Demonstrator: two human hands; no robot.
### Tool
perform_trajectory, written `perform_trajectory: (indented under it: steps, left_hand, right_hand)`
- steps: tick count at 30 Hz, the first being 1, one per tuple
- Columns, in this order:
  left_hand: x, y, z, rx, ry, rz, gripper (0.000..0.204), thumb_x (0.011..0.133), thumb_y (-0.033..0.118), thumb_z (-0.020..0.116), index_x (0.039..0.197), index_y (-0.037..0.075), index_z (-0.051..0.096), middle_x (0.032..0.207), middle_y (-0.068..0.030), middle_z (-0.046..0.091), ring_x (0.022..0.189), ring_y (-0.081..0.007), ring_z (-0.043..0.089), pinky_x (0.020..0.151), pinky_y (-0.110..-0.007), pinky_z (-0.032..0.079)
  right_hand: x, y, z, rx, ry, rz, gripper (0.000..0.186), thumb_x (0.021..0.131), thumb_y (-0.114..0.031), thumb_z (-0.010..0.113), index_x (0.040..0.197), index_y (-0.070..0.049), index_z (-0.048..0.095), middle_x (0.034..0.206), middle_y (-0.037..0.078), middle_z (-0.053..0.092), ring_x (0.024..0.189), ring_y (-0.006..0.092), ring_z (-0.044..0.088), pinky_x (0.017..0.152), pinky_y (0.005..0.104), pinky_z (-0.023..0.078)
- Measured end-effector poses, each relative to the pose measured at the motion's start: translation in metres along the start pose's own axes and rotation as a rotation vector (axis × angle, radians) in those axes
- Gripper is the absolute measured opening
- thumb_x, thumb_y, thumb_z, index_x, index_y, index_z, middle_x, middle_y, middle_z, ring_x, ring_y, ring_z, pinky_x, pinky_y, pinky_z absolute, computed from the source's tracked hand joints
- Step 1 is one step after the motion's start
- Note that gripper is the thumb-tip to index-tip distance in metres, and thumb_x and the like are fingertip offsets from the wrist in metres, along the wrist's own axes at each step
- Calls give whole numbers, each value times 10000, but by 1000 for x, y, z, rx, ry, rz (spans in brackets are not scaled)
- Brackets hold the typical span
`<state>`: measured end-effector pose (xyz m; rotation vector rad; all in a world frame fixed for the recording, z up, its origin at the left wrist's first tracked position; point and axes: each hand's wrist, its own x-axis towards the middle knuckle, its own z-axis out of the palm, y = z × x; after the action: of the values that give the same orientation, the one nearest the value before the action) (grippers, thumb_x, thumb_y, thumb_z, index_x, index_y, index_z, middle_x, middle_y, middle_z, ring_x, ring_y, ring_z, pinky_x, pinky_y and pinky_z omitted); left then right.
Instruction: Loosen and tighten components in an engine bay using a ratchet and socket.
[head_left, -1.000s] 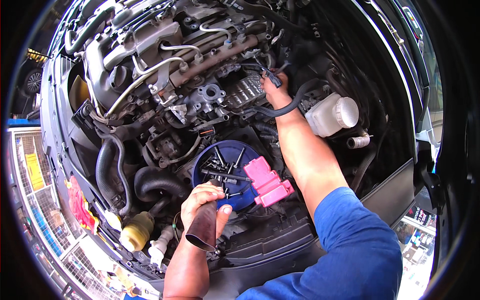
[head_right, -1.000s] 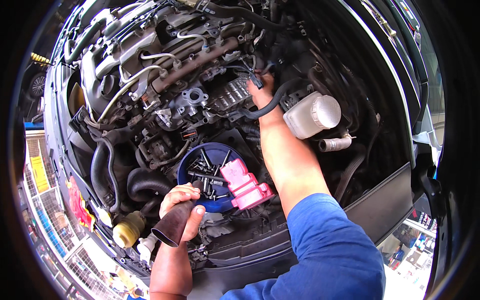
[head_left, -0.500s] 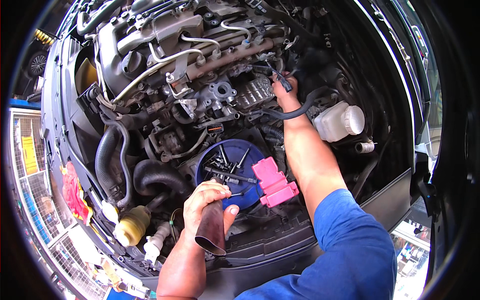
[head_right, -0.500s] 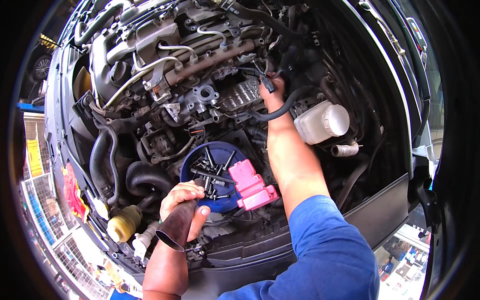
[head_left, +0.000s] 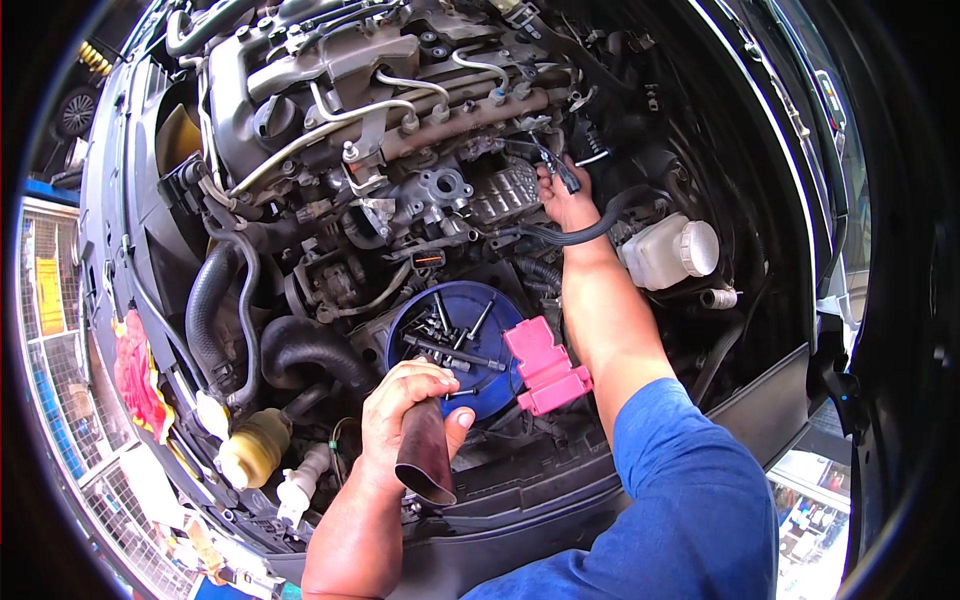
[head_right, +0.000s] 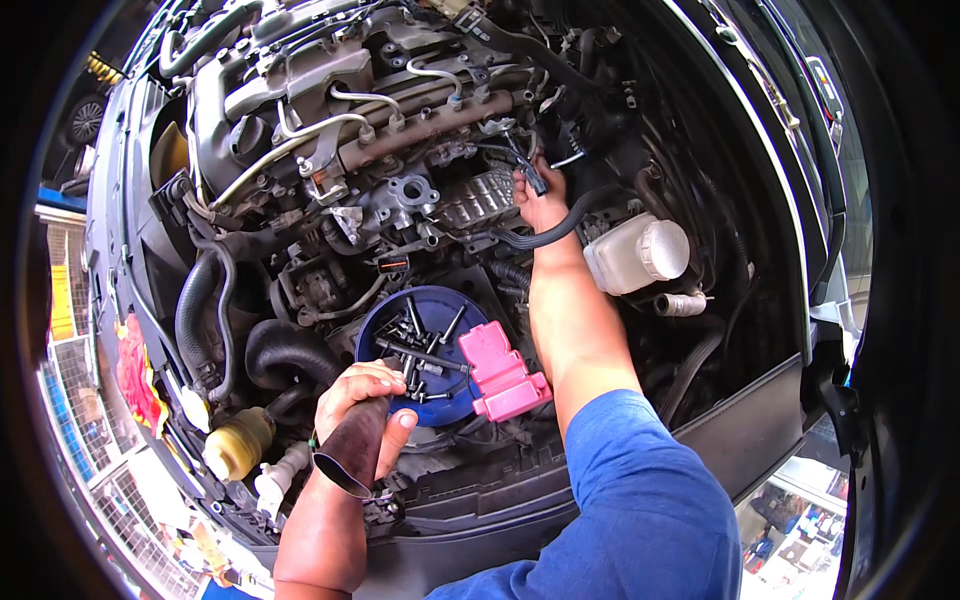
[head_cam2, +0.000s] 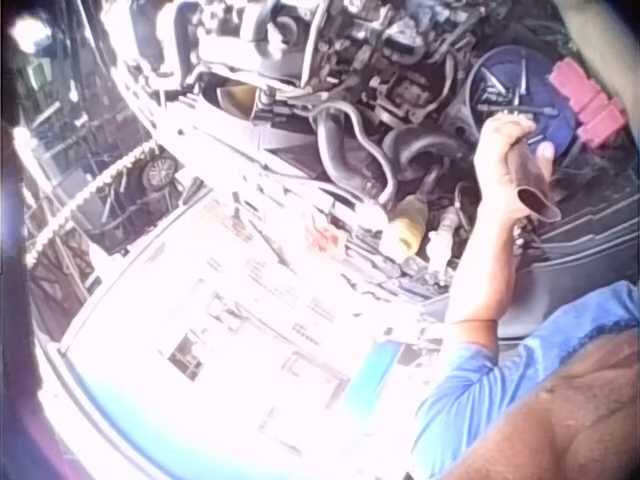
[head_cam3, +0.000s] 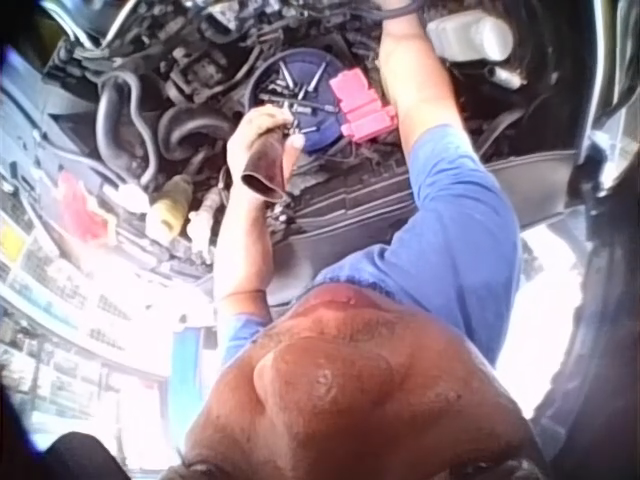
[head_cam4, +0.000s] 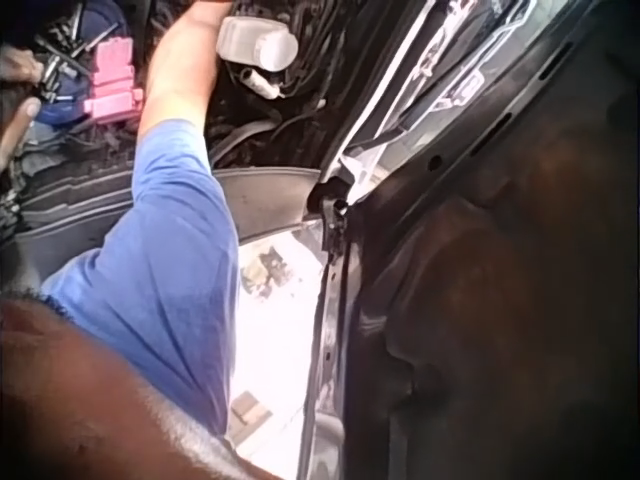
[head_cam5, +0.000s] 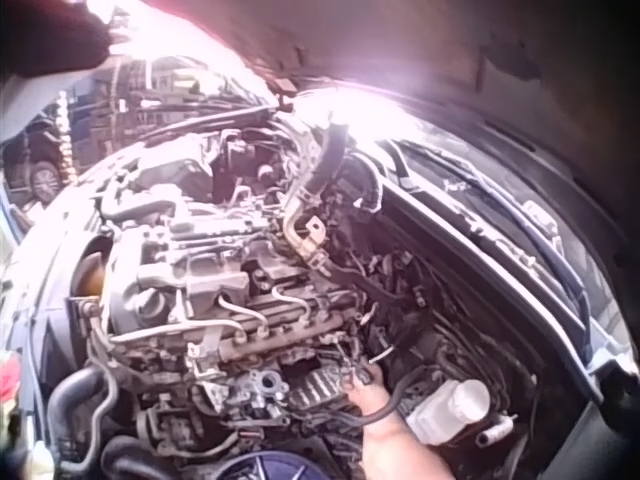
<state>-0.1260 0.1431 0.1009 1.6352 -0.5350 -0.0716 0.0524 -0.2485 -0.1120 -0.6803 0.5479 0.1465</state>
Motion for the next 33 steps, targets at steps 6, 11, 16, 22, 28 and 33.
perform_trajectory:
  steps: [6, 11, 16, 22, 28, 33]
  left_hand:
    - [1, -2, 0, 10, 5, -5, 286, 710, 52, 726, 946, 23, 566, 897, -121, 658, 865, -265, 642, 878, -409, 498]
    - [-1, -3, 2, -10, 34, -43, 310, 679, 49, 763, 940, 31, 597, 900, -120, 661, 857, -269, 647, 854, -393, 501]
    - [2, -3, 6, -48, 50, -60, 335, 647, 58, 800, 934, 34, 628, 908, -124, 664, 845, -277, 651, 818, -380, 508]
    - [2, -1, 0, -25, 44, -58, 331, 647, 61, 795, 932, 26, 632, 886, -132, 653, 826, -287, 648, 767, -378, 519]
    - [2, -2, -2, -29, 52, -49, 322, 652, 61, 789, 930, 25, 629, 888, -132, 651, 819, -288, 647, 750, -372, 520]
    - [0, -2, -6, -21, 63, -65, 325, 652, 59, 788, 934, 25, 631, 892, -134, 651, 818, -291, 646, 752, -369, 520]
  right_hand:
    - [0, 20, 32, -530, 491, -305, 347, 969, -377, 507, 870, -61, 610, 671, 75, 586, 513, 155, 502, 418, 277, 379]
    - [-13, 13, 43, -133, 377, -171, 270, 968, -316, 540, 821, -91, 564, 639, 44, 566, 453, 126, 485, 375, 250, 349]
    - [3, 13, 22, -765, 577, -597, 262, 753, -54, 714, 938, -42, 529, 776, 57, 589, 675, 173, 590, 594, 320, 470]
    - [10, 24, 18, -920, 569, -746, 337, 752, -35, 720, 1013, -6, 509, 899, 89, 609, 829, 216, 608, 778, 338, 482]
    - [2, 18, 24, -732, 523, -605, 378, 786, -21, 715, 1077, -18, 472, 835, 95, 623, 725, 187, 609, 660, 322, 490]
    - [-10, 20, 42, -442, 415, -439, 349, 839, -13, 665, 1106, -54, 444, 798, 95, 617, 602, 157, 588, 433, 262, 408]
